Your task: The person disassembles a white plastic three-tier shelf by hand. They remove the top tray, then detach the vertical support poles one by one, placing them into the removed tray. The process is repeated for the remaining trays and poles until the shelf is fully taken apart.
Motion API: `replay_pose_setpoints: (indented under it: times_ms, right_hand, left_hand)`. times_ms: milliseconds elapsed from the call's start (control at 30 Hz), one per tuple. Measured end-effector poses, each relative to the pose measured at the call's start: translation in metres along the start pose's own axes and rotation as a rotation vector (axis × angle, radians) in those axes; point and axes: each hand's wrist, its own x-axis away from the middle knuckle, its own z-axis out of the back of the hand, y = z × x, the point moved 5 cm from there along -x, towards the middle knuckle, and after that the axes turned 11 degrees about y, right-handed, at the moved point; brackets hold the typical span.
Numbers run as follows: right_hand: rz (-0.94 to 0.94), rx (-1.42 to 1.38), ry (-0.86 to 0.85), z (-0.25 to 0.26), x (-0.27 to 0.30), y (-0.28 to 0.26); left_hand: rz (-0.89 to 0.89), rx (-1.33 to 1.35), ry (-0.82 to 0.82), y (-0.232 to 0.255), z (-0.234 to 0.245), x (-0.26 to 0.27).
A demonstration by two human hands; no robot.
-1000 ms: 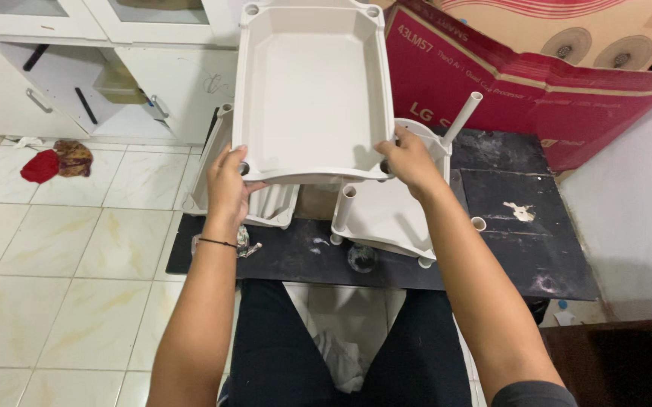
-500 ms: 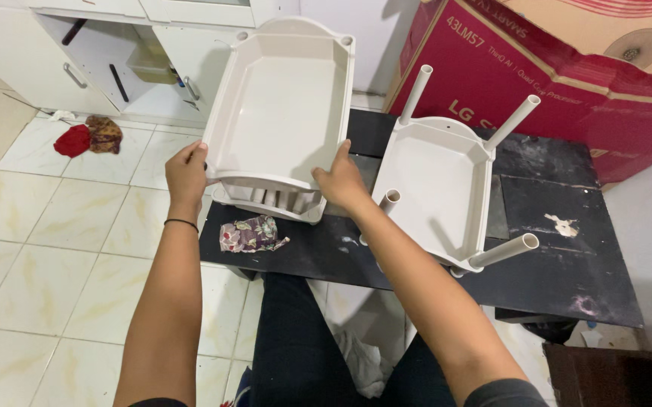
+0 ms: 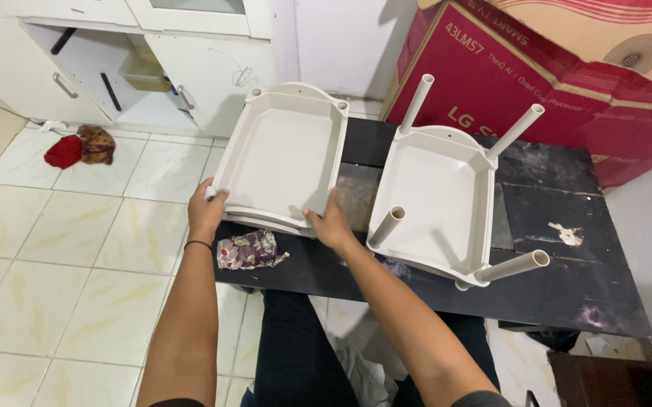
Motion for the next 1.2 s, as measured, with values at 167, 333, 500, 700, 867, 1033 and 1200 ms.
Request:
replay_pose_setpoints:
  times_ms: [167,333,500,700,867,1033,1200]
  right_hand:
    - [0.027,0.191,-0.075,-0.010,0.000,0.010]
    - [-0.007,0.217,-0.118,-0.006,0.004,0.005]
    - [-0.022,0.178,-0.130,0.015,0.025,-0.014]
    - [0.185,0.188,-0.202,0.082,0.062,-0.048]
    - [0.226,0.166,-0.222,0.164,0.096,-0.056]
    - [0.176,0.249,-0.090,0.243,0.116,-0.014]
    - [0.176,0.438,0.066,0.276,0.126,0.051]
  left_hand:
    - [0.107,0.014,0.028,-0.005,0.003,0.001]
    - [0.158,-0.049,0.023,-0.006,0.002,-0.001]
    - [-0.081,-0.199,0.108,0.014,0.006,-0.004]
    - [-0.638,-0.305,0.221,0.110,-0.027,0.052]
    - [-0.644,0.080,-0.297,0.181,-0.096,0.141]
    - [-0.479,0.040,-0.920,0.191,-0.153,0.231]
    - [-0.266,0.165,-0.938,0.160,-0.166,0.273]
